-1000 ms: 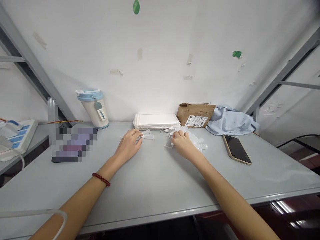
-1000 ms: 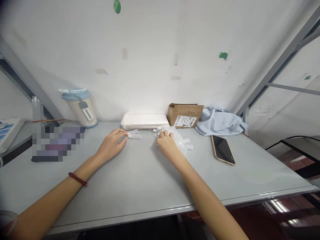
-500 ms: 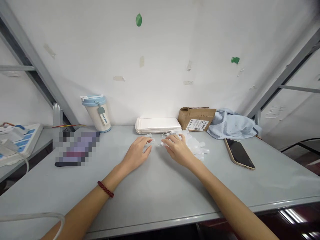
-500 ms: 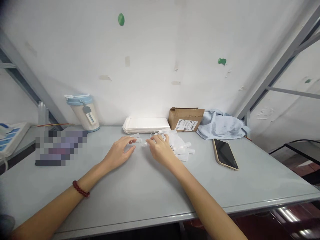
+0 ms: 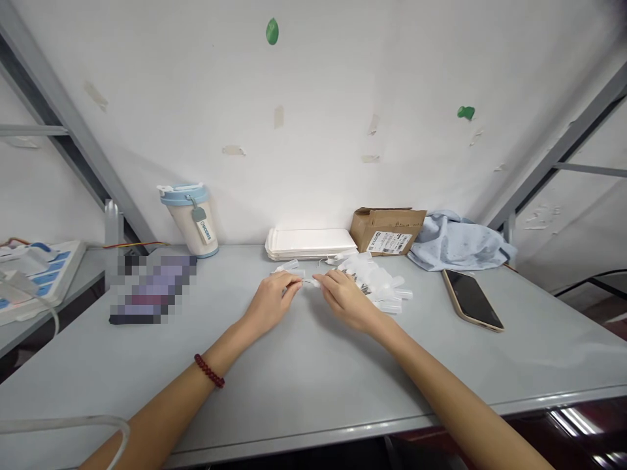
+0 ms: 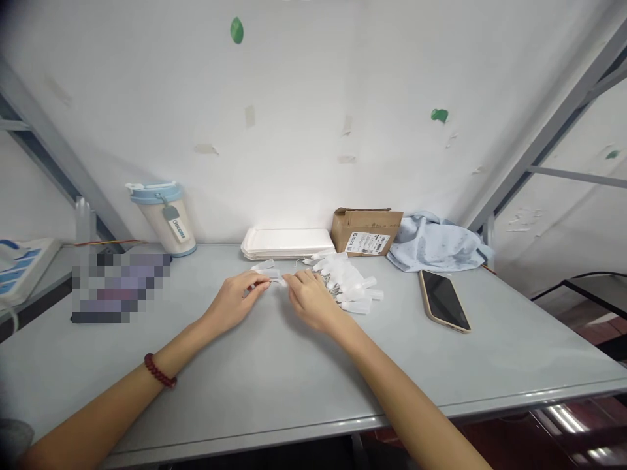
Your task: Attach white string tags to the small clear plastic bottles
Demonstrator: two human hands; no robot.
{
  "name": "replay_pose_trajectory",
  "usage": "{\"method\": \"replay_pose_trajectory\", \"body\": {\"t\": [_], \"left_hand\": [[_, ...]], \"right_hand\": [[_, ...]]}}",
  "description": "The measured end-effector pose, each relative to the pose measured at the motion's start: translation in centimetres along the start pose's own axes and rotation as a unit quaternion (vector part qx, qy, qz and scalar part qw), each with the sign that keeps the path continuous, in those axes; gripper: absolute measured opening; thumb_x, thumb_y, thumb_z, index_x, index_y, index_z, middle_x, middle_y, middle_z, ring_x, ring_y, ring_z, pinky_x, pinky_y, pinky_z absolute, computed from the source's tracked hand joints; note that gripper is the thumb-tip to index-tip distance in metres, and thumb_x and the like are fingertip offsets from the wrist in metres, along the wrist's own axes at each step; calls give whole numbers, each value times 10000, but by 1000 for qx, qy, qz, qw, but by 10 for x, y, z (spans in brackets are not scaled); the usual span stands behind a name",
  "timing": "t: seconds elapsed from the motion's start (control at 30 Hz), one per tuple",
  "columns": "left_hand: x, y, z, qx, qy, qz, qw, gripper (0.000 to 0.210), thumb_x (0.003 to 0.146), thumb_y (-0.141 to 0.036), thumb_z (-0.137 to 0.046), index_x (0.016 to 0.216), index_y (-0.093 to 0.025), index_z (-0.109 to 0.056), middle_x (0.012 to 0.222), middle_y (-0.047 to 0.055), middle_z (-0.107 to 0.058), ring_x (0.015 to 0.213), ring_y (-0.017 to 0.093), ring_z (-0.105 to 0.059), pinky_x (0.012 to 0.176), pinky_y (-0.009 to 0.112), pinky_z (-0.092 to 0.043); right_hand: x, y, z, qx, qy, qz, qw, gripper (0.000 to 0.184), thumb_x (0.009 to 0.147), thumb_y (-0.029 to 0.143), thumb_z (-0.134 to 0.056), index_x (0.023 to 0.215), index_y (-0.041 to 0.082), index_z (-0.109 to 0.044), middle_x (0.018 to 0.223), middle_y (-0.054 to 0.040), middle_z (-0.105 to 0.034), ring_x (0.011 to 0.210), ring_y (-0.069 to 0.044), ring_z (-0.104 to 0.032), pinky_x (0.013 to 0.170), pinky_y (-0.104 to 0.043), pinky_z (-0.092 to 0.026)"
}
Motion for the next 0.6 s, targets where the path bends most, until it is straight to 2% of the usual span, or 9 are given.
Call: {"method": "replay_pose_trajectory", "body": {"t": [0.1,0.17,0.3,0.43,0.6], "left_hand": [[1,8,0,-63,9,61,996,229,824,-292,-476,867,-183,-672,855,36,-681,781,177,-588,694,275,-443],[0,15,-3,-118,23,106,987,251,801,-312,-493,887,-168,-680,820,35,-674,713,169,-597,665,276,-457],[-1,25,-8,-194,42,173,965,257,752,-300,-540,886,-135,-684,728,27,-641,596,142,-575,616,278,-462],[-3,29,-13,-247,62,202,946,234,699,-290,-619,856,-127,-679,686,17,-625,604,137,-567,658,293,-467],[-4,26,-13,-290,66,206,932,220,695,-331,-646,790,-135,-673,714,24,-627,620,130,-556,656,291,-454]], "right_hand": [[1,-1,3,56,-4,-9,998,303,913,149,-333,1132,146,-542,878,-90,-574,836,-193,-516,751,-322,-395],[1,-3,4,88,-9,-16,996,298,907,145,-339,1109,142,-558,866,-87,-586,827,-190,-529,758,-324,-405],[1,-8,5,124,-16,-37,991,288,900,159,-351,1090,141,-567,941,-104,-615,901,-206,-541,802,-344,-414],[1,-8,6,138,-8,-44,989,280,893,163,-352,1062,128,-573,984,-111,-625,939,-212,-547,827,-344,-407],[1,-3,7,152,1,-41,988,257,895,161,-336,926,141,-590,844,-74,-620,805,-185,-548,756,-313,-402]]}}
Point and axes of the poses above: each hand's wrist, its own x-axis towards the middle knuckle, its own z-axis out of the back of the hand, y = z × x, the point moved 7 cm from there along x, towards the middle knuckle
